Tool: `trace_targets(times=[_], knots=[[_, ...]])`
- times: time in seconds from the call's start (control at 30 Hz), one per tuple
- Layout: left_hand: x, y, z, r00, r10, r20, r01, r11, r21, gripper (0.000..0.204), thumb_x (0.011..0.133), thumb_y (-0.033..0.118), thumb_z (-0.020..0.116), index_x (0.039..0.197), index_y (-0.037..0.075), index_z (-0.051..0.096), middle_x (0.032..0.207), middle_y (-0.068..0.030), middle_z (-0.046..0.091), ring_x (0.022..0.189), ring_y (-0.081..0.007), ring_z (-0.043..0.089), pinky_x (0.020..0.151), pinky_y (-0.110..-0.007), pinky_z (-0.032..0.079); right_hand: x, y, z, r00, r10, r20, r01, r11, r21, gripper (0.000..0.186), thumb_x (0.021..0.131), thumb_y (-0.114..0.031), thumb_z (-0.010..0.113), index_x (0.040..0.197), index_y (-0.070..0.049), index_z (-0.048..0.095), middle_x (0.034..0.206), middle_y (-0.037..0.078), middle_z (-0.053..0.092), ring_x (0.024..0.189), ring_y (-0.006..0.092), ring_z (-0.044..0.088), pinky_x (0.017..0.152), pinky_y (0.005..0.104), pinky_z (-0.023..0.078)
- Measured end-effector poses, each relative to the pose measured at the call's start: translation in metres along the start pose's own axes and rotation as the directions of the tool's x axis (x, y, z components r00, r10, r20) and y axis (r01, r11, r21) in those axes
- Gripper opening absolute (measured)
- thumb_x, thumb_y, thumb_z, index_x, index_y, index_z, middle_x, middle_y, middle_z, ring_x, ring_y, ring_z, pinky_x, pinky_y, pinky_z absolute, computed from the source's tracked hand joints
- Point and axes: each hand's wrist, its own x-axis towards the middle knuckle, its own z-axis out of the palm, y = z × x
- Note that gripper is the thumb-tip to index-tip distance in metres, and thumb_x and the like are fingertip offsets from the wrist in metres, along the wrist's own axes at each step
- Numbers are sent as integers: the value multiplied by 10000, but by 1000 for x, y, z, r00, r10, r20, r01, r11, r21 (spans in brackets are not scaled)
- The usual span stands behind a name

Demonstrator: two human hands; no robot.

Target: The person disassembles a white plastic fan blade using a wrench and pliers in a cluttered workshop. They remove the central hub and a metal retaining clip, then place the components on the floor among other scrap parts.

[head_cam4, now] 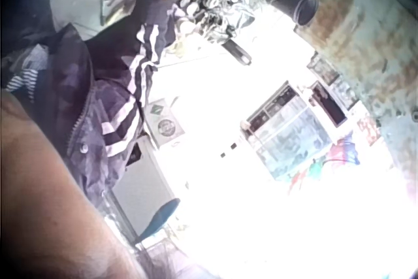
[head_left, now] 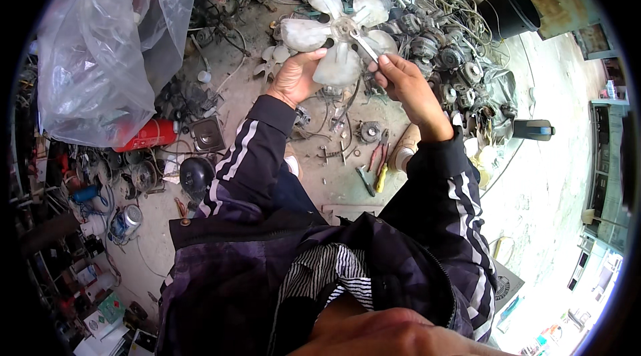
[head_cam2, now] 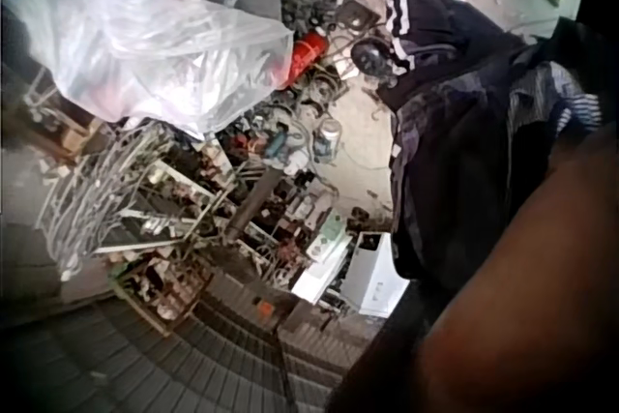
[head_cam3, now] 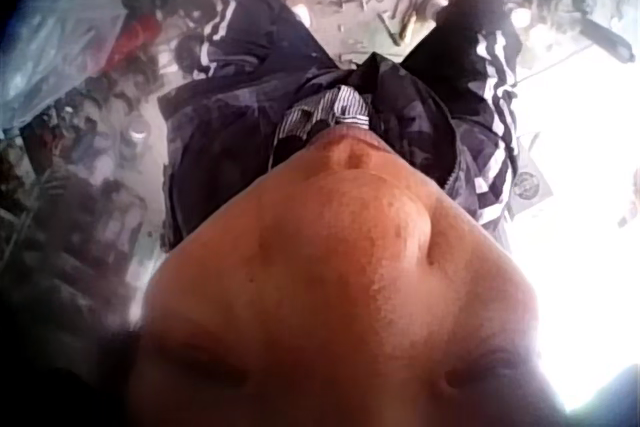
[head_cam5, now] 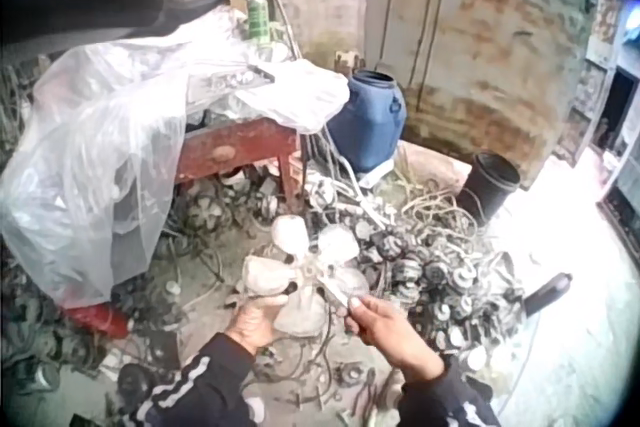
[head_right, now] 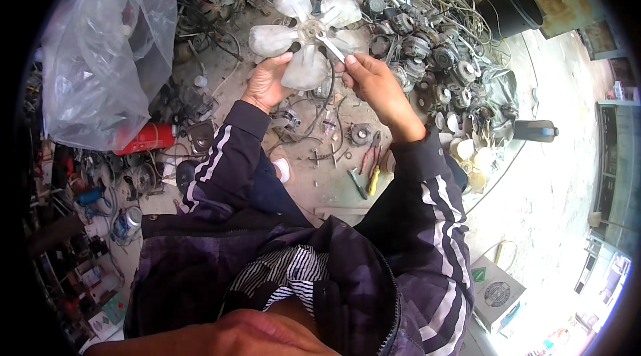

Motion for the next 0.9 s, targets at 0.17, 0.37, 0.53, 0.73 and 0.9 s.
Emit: trace_targets(times=[0.17, 0.37, 0.53, 0.73, 0.9], knots=[[3, -11, 7, 978, 25, -208, 5, 990, 142, 403, 792, 172, 750, 1138, 57, 579, 1082, -49, 632, 981, -166, 614, 874, -336, 496, 14, 23, 2, 998, -30, -55, 27, 998, -57, 280, 992, -280, 435, 934, -72, 613, 682, -72, 482, 556, 14, 351, 503, 179, 274], [3, -15, 5, 976, 99, -195, -49, 968, 244, 423, 768, 193, 774, 1127, 74, 585, 1060, -38, 633, 961, -150, 615, 847, -309, 505, 15, 27, 6, 999, -28, -29, 26, 996, -84, 292, 990, -278, 447, 894, -62, 620, 672, -72, 485, 562, 15, 364, 515, 175, 291], [-1, -14, 9, 967, 115, -226, -44, 954, 296, 442, 757, 199, 784, 1130, 71, 584, 1067, -34, 629, 961, -148, 611, 847, -309, 503, 16, 28, 3, 1000, -17, -7, 16, 995, -102, 307, 985, -301, 458, 907, -58, 628, 662, -71, 480, 548, 16, 357, 502, 172, 283], [0, -14, 5, 956, 138, -258, -52, 948, 313, 397, 777, 154, 756, 1126, 79, 584, 1037, -32, 640, 916, -154, 634, 809, -322, 538, 12, 22, -4, 994, 103, 31, -107, 976, 189, 335, 985, -349, 451, 975, -65, 628, 677, -103, 431, 524, 2, 286, 462, 164, 211], [-3, -12, 8, 950, 146, -276, -54, 947, 316, 481, 748, 191, 789, 1161, 66, 576, 1095, -34, 618, 981, -147, 599, 865, -308, 492, 15, 30, -4, 995, 92, -23, -86, 977, 196, 394, 990, -353, 432, 1063, -24, 636, 761, -79, 516, 594, 1, 379, 493, 161, 285]])
